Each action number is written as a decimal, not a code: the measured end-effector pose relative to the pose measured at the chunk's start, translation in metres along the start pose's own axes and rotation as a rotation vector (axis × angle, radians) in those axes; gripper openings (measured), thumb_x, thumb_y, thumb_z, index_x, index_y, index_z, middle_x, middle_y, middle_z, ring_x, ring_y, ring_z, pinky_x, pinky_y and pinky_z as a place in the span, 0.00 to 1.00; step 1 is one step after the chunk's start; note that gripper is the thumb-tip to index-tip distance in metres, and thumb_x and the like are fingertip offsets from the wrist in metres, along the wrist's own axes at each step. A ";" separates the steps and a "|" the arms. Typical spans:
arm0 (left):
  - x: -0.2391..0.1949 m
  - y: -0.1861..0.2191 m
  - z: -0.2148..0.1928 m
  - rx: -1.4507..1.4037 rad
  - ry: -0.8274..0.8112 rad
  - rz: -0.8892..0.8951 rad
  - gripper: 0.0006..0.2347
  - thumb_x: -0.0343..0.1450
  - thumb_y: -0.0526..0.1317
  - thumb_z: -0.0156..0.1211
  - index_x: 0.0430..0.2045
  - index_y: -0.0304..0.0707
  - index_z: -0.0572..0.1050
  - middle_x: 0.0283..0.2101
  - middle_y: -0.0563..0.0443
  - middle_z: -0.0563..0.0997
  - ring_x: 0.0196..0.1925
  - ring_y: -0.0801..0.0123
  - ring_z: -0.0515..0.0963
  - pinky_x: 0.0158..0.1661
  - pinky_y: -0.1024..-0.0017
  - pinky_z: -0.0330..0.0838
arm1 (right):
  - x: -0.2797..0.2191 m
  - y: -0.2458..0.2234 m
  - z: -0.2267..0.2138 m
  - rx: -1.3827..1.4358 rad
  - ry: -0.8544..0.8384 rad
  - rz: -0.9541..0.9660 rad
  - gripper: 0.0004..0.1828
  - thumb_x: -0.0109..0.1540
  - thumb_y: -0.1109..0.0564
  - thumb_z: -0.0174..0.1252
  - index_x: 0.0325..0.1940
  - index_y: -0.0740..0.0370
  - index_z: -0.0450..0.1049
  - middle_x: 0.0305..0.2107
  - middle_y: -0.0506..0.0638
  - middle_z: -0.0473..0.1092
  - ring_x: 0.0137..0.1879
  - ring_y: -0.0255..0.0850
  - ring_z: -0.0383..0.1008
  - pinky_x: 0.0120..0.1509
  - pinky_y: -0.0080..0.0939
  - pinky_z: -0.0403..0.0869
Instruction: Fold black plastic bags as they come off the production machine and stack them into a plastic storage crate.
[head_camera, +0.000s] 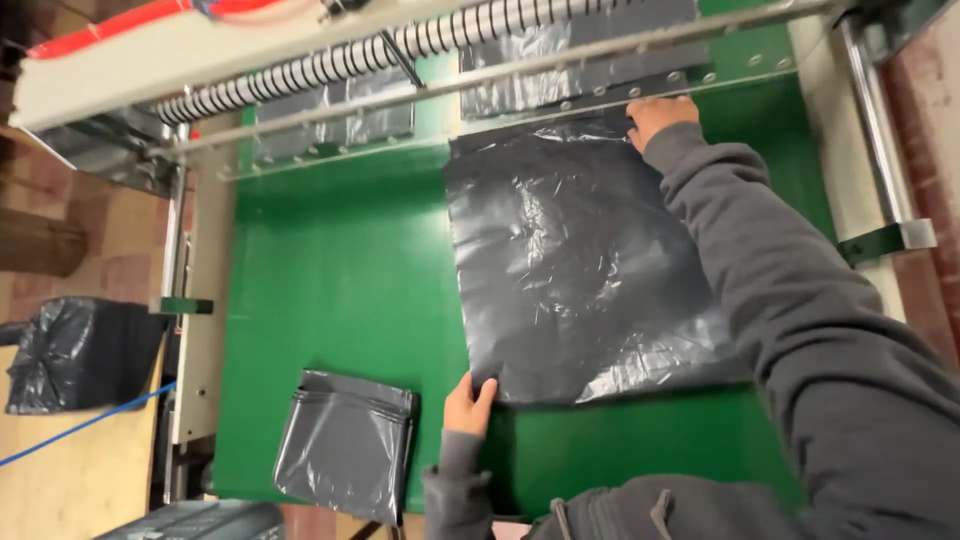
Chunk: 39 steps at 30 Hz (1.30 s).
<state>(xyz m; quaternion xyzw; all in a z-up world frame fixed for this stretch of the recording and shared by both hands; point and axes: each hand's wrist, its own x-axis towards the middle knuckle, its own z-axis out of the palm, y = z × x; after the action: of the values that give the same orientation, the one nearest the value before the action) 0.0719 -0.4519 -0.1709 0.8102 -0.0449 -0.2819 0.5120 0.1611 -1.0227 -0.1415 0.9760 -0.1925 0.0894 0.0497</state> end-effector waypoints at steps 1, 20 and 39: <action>-0.014 0.004 -0.001 0.226 0.073 0.040 0.16 0.68 0.43 0.63 0.47 0.36 0.79 0.35 0.48 0.86 0.34 0.63 0.82 0.39 0.71 0.75 | -0.007 0.000 0.008 0.042 -0.004 -0.030 0.11 0.60 0.50 0.60 0.44 0.53 0.77 0.38 0.48 0.80 0.44 0.52 0.80 0.45 0.52 0.72; -0.009 0.154 0.032 0.990 0.173 0.682 0.27 0.60 0.52 0.68 0.48 0.36 0.71 0.58 0.40 0.75 0.59 0.46 0.73 0.54 0.54 0.67 | 0.035 -0.011 0.030 0.110 -0.255 -0.279 0.32 0.49 0.40 0.71 0.53 0.56 0.77 0.44 0.53 0.78 0.52 0.56 0.76 0.63 0.54 0.65; 0.179 -0.109 -0.084 -0.853 -0.338 -0.228 0.28 0.73 0.62 0.50 0.44 0.32 0.82 0.41 0.37 0.86 0.43 0.49 0.88 0.47 0.61 0.85 | -0.394 -0.095 -0.117 0.303 0.404 -0.433 0.13 0.65 0.59 0.47 0.35 0.52 0.79 0.37 0.45 0.76 0.54 0.45 0.78 0.61 0.52 0.71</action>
<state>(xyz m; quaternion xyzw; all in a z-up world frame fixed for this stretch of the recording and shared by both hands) 0.2408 -0.3975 -0.3110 0.4703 0.0813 -0.4574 0.7503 -0.1790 -0.7749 -0.1097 0.9530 0.0487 0.2961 -0.0410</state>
